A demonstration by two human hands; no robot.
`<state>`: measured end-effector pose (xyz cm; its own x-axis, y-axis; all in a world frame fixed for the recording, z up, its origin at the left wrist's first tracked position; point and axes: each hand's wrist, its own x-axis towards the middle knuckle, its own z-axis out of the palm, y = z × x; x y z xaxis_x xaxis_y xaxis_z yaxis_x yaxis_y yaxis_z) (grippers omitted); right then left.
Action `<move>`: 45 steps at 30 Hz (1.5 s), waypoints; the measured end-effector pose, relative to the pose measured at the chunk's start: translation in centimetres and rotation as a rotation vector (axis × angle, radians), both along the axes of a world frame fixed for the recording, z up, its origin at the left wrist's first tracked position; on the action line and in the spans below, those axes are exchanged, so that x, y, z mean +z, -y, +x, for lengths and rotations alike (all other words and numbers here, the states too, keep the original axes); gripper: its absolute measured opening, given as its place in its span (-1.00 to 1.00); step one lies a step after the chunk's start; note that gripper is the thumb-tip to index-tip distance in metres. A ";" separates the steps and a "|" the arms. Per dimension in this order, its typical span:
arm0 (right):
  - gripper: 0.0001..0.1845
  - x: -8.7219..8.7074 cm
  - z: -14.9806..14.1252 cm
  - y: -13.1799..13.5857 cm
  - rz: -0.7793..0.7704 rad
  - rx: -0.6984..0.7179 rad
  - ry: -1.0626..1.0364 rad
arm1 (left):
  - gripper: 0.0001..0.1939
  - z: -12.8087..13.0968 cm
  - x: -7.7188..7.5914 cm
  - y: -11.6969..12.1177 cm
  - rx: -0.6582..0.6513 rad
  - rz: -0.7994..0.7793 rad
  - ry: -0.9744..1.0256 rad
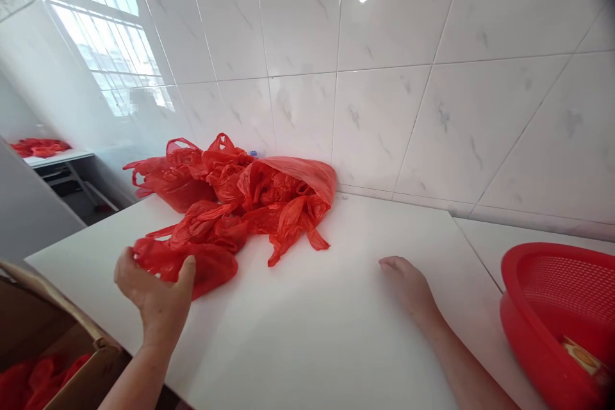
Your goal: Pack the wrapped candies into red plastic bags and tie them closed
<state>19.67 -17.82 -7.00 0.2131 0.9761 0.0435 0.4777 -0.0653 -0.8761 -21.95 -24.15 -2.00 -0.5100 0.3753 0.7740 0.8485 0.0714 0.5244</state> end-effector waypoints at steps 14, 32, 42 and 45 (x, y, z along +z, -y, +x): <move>-0.70 -0.4 0.0 0.2 0.054 0.021 -0.011 | -0.38 0.5 -2.3 -5.4 -0.089 -0.598 -0.258; -0.41 -0.3 -0.7 0.8 0.192 0.153 -0.031 | -0.59 18.2 -4.6 -5.1 -1.190 -0.573 -0.358; -0.68 0.6 1.0 0.6 0.194 -0.047 -0.112 | -0.78 21.5 -5.0 -9.8 -1.270 -0.423 0.142; -0.64 0.9 3.2 0.2 0.214 -0.206 -0.323 | -0.87 22.1 -5.2 -12.5 -1.170 -0.357 0.317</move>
